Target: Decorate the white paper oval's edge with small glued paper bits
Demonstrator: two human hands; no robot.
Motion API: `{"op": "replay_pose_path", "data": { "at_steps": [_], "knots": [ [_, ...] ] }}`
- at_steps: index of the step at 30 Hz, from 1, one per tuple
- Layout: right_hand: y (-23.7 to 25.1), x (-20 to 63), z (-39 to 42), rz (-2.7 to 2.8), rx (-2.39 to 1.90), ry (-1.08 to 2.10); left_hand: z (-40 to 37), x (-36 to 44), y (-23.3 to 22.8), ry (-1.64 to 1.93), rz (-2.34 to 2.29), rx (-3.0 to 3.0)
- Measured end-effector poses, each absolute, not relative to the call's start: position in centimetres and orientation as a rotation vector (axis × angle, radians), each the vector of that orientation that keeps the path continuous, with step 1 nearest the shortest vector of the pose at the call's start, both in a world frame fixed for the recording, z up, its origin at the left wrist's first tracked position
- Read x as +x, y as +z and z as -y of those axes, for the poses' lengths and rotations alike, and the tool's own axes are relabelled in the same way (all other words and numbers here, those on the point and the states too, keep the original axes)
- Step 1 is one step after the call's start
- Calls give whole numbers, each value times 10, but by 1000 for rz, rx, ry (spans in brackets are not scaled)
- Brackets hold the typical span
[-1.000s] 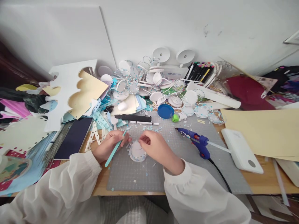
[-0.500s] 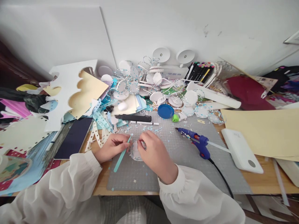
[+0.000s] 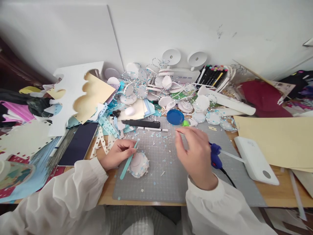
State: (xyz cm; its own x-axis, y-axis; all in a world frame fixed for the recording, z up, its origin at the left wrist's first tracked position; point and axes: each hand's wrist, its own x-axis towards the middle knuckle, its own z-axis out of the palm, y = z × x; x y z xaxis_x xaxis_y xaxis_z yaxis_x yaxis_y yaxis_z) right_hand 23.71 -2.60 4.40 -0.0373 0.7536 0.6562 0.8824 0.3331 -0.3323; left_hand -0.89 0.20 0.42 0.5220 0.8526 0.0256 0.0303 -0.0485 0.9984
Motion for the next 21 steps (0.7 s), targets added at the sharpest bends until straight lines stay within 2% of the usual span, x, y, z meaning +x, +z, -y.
{"op": "replay_pose_path", "data": {
  "at_steps": [7,13,16,19,21],
  "knots": [
    [9,275,82,1970,-1406,-276,-2,-9,2,843,-812,1437],
    [-19,308,109,1460,-1654,-561,-4,-11,-4,858,-801,1302],
    [-25,323,103,1332,-1777,-465,-4,-11,-6,815,-737,1270],
    [-31,333,91,1551,-1880,-283,-4,-11,-6,731,-666,1287],
    [-35,333,82,1641,-1972,-279,-4,-12,-6,717,-654,1303]
  ]
}}
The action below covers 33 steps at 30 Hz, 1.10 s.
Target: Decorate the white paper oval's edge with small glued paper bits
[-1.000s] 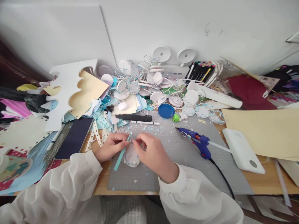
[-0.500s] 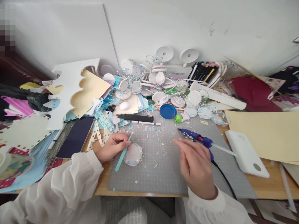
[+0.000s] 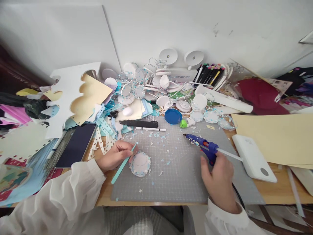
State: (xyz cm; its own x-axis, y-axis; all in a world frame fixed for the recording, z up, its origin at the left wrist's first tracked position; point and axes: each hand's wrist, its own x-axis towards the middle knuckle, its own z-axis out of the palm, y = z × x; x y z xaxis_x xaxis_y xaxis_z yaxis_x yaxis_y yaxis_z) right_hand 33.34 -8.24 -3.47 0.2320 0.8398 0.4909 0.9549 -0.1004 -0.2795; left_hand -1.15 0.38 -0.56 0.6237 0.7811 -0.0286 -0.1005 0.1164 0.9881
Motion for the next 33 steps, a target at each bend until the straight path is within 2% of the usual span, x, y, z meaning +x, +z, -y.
{"op": "replay_pose_path", "data": {
  "at_steps": [5,10,14,18,20,25,33],
  "knots": [
    [-26,325,64,1630,-2119,-270,-5,-12,-7,807,-730,1250],
    [11,308,44,1280,-2195,-98,-6,-12,-8,814,-742,1276],
    [27,284,20,1265,-1999,21,-6,-12,-5,789,-742,1339],
    [31,254,1,1426,-1744,393,-6,-11,-3,794,-736,1338],
    [27,242,-1,1446,-1683,472,-6,-11,-3,793,-732,1341],
    [9,232,6,1484,-1667,503,-7,-12,-4,780,-707,1336],
    [-1,235,12,1596,-1660,366,-8,-11,-4,754,-696,1356]
  ]
}}
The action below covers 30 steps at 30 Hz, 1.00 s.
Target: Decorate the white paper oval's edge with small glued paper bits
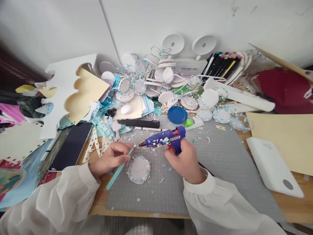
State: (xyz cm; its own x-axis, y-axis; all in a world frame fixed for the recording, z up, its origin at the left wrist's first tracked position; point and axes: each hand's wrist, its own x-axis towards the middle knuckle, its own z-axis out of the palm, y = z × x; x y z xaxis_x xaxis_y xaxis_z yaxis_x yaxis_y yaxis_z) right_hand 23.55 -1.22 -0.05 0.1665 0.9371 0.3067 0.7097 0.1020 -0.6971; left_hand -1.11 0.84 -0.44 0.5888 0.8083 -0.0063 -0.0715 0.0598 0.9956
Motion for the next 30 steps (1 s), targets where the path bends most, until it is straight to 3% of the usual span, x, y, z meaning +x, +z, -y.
{"op": "replay_pose_path", "data": {
  "at_steps": [30],
  "knots": [
    [-4,235,14,1644,-1641,291,-7,-7,5,716,-724,1395]
  ]
}}
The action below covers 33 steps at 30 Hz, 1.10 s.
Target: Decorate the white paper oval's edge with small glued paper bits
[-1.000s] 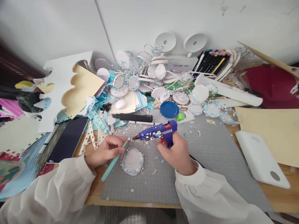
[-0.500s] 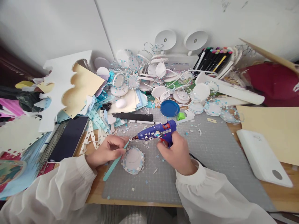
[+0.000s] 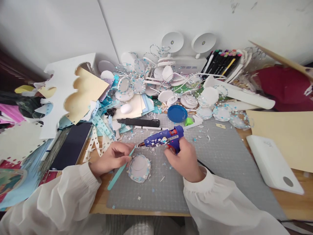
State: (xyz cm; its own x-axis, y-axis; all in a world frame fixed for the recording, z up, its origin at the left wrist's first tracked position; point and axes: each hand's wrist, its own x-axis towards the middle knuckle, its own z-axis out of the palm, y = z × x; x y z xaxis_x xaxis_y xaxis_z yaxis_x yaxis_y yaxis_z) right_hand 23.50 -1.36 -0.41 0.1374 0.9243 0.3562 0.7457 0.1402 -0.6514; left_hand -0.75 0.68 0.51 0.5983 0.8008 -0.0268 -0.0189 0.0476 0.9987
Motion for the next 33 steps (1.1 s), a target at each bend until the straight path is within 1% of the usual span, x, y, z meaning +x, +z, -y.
{"op": "replay_pose_path", "data": {
  "at_steps": [18,24,29,33],
  "knots": [
    [-5,236,13,1674,-1657,260,-8,-7,6,681,-755,1434],
    [-3,243,10,1633,-1720,64,-8,-8,5,703,-729,1411],
    [5,278,15,1468,-1907,-158,-8,-10,2,699,-773,1399],
    [11,315,34,1388,-2098,-146,-9,-11,1,706,-787,1375]
  ]
}}
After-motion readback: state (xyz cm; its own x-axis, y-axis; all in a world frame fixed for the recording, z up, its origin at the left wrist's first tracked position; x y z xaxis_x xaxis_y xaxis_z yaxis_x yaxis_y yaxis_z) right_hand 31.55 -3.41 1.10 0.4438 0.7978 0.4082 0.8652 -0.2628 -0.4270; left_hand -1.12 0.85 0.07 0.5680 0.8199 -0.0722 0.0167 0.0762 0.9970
